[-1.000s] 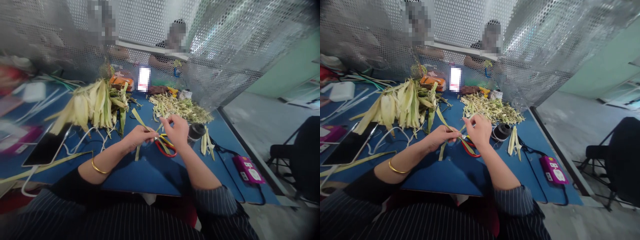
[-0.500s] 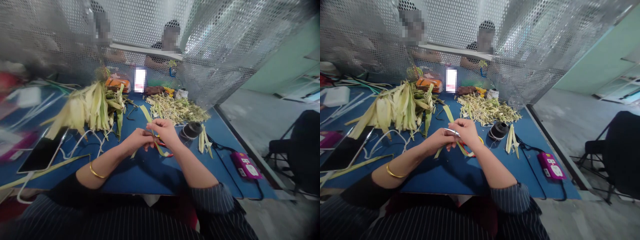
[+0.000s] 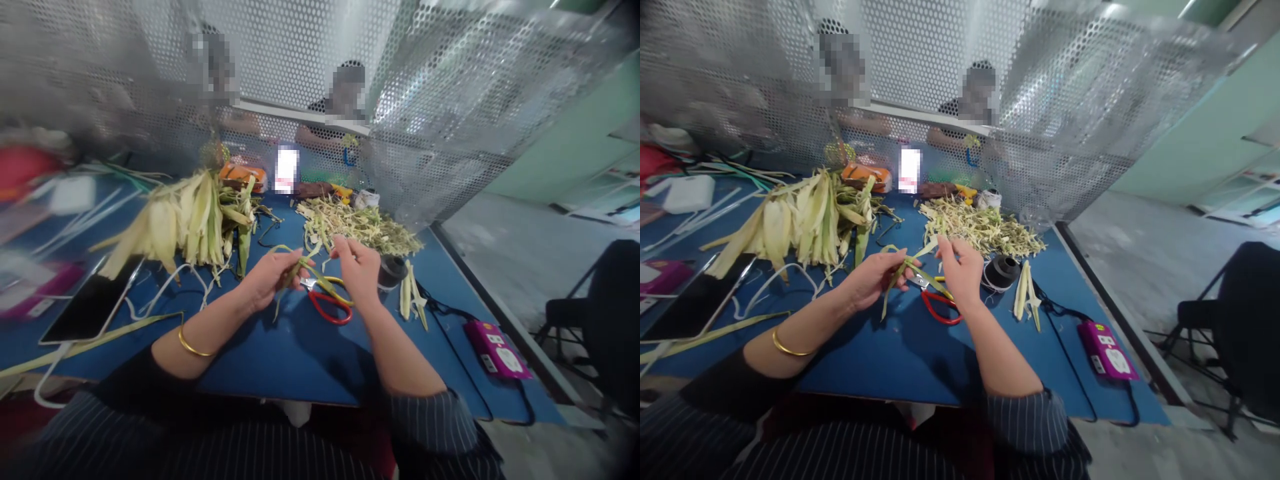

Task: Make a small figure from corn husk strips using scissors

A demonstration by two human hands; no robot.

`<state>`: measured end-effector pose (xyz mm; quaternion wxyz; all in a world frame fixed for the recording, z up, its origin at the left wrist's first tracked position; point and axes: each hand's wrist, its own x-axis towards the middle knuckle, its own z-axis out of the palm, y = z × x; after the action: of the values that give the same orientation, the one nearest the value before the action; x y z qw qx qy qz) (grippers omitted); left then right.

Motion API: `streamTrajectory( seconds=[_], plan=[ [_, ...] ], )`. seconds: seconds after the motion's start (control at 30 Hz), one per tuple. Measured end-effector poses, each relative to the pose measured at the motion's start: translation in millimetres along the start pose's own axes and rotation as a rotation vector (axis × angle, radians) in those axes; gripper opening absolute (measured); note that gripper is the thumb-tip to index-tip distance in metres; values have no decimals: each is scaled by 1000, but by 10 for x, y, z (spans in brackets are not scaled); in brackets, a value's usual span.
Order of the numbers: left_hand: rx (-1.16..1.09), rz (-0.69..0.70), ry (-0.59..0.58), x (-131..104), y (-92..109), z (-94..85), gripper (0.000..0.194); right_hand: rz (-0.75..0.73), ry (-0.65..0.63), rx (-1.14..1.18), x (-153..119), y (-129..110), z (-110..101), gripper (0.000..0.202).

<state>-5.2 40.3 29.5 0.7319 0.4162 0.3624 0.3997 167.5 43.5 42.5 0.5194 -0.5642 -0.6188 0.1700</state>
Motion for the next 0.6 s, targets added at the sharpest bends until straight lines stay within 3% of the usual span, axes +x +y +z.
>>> streamTrajectory(
  seconds=[0.13, 0.2, 0.33, 0.6],
  plan=[
    [-56, 17, 16, 17, 6, -29, 30, 296, -372, 261, -5, 109, 85, 41],
    [-36, -3, 10, 13, -11, -22, 27, 388, -456, 474, -38, 134, 163, 34],
    [7, -45, -8, -2, -43, 16, 27, 472, -426, 733, -108, 137, 255, 28],
    [100, -26, -29, 16, -122, 31, 22, 305, -218, 497, -105, 67, 241, 23]
  ],
)
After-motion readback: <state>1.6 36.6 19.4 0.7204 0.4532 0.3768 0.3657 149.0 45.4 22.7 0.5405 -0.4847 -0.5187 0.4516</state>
